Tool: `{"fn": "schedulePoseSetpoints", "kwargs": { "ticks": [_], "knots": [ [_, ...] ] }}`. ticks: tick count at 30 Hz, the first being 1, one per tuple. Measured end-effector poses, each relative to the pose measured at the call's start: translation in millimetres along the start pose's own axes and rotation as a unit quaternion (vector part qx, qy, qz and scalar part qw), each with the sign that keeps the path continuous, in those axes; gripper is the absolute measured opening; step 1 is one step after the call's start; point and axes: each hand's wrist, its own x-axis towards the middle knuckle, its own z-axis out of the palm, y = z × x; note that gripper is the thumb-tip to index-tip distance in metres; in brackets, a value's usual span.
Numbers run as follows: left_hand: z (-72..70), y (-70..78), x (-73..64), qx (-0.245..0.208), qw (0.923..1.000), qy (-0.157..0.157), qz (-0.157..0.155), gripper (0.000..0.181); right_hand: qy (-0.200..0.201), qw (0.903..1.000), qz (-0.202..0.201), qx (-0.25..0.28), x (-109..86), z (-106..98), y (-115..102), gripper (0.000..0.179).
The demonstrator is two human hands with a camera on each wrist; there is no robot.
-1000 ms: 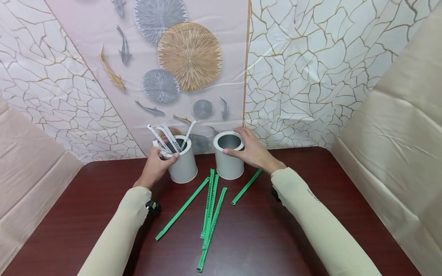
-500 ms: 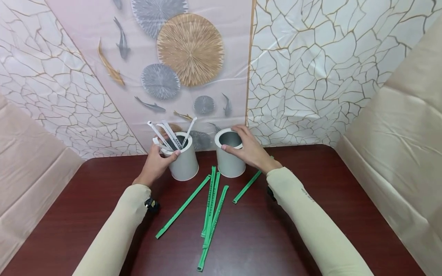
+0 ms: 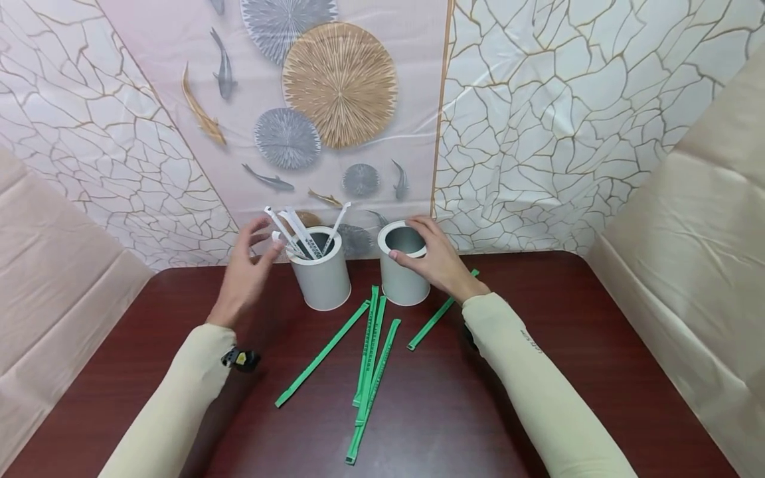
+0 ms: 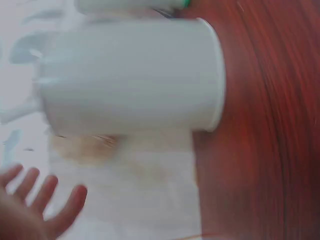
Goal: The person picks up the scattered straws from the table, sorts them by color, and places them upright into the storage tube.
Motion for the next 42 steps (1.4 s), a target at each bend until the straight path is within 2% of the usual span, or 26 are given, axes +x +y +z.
{"fn": "schedulePoseSetpoints", "kwargs": {
  "ticks": [2, 4, 6, 9, 12, 14, 16, 18, 22, 26, 31, 34, 36, 39, 42],
  "knots": [
    [-7.2, 9.5, -10.0, -0.009, 0.9992, 0.038, -0.012, 0.058, 0.006, 1.0, 0.002, 0.005, 0.1, -1, 1, 0.078],
    [-11.5, 16.9, -21.4, -0.003, 0.9988, 0.041, -0.026, 0.048, 0.014, 0.9998, 0.004, 0.012, -0.8, -2, 2, 0.078],
    [-11.6, 21.1, -32.8, 0.02, 0.9992, 0.004, -0.035, 0.04, 0.023, 0.9995, 0.008, 0.023, -2.4, -3, 4, 0.078],
    [-3.6, 22.8, -49.5, 0.037, 0.9934, -0.094, -0.054, 0.032, 0.038, 0.9984, 0.014, 0.039, -5.3, -6, 7, 0.078],
    [9.4, 20.3, -64.4, 0.032, 0.9776, -0.182, -0.1, 0.03, 0.05, 0.9972, 0.011, 0.053, -6.6, -5, 9, 0.076],
    [17.8, 17.4, -71.7, 0.029, 0.9651, -0.22, -0.138, 0.031, 0.053, 0.9967, 0.002, 0.062, -6.1, -4, 9, 0.075],
    [25.3, 14.0, -76.1, 0.042, 0.9544, -0.242, -0.17, 0.03, 0.052, 0.9961, -0.004, 0.072, -5.2, -2, 9, 0.074],
    [32.0, 10.8, -78.0, 0.067, 0.9455, -0.258, -0.187, 0.029, 0.053, 0.9955, -0.007, 0.078, -4.9, 1, 8, 0.074],
    [41.9, 8.5, -79.3, 0.136, 0.9312, -0.286, -0.18, 0.028, 0.057, 0.9947, -0.007, 0.085, -6.0, 4, 8, 0.073],
    [47.6, 10.0, -81.4, 0.174, 0.923, -0.298, -0.17, 0.027, 0.058, 0.9938, -0.008, 0.095, -6.4, 4, 5, 0.073],
    [49.3, 13.1, -86.3, 0.169, 0.9193, -0.308, -0.178, 0.017, 0.057, 0.9937, -0.013, 0.095, -6.6, 7, 6, 0.072],
    [47.3, 13.7, -89.7, 0.168, 0.9181, -0.316, -0.171, 0.013, 0.055, 0.994, -0.014, 0.094, -7.9, 8, 7, 0.073],
    [44.3, 15.9, -91.1, 0.166, 0.9209, -0.315, -0.159, 0.011, 0.054, 0.9941, -0.012, 0.094, -8.3, 9, 7, 0.073],
    [38.6, 25.9, -90.1, 0.144, 0.9337, -0.296, -0.141, 0.01, 0.052, 0.9938, -0.012, 0.098, -8.1, 9, 5, 0.073],
    [33.2, 41.8, -82.2, 0.106, 0.9548, -0.256, -0.107, 0.012, 0.052, 0.9933, -0.013, 0.102, -7.1, 10, 4, 0.073]
  ]
}}
